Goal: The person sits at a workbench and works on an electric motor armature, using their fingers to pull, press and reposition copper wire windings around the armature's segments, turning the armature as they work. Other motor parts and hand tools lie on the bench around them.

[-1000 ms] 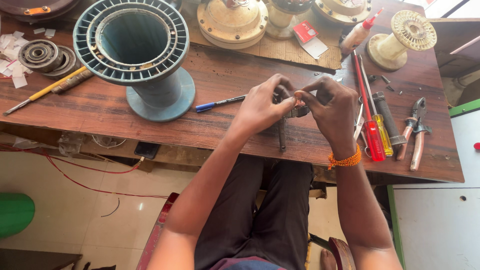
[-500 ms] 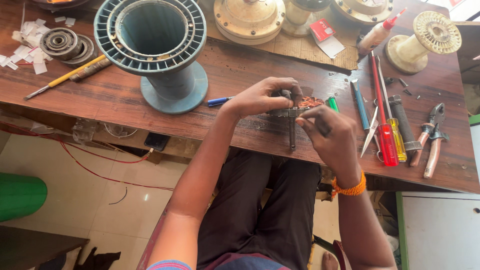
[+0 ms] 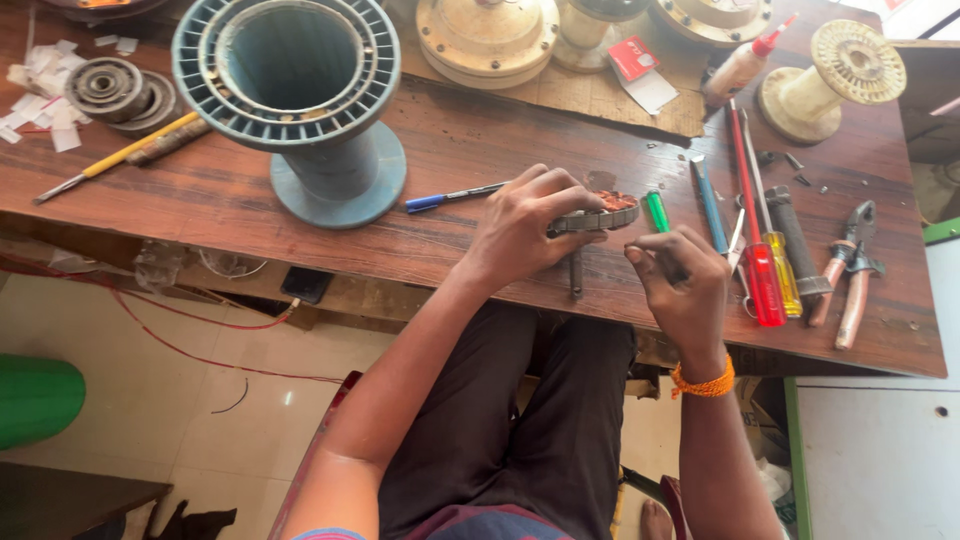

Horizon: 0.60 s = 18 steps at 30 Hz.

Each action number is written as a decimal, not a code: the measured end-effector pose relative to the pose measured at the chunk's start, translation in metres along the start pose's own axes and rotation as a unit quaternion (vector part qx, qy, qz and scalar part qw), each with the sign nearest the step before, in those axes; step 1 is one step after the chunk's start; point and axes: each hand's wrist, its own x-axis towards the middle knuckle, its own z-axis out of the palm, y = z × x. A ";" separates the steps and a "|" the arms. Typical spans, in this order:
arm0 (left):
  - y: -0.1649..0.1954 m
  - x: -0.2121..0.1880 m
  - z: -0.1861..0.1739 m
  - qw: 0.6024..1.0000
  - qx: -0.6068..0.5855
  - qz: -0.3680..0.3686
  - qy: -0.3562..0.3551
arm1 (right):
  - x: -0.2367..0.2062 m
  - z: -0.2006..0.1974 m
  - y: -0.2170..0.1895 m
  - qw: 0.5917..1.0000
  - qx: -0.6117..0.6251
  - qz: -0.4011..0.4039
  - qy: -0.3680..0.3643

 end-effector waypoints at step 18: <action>0.005 -0.011 -0.007 0.999 0.025 0.014 0.035 | 0.053 0.002 -0.025 0.996 0.040 -0.074 -0.032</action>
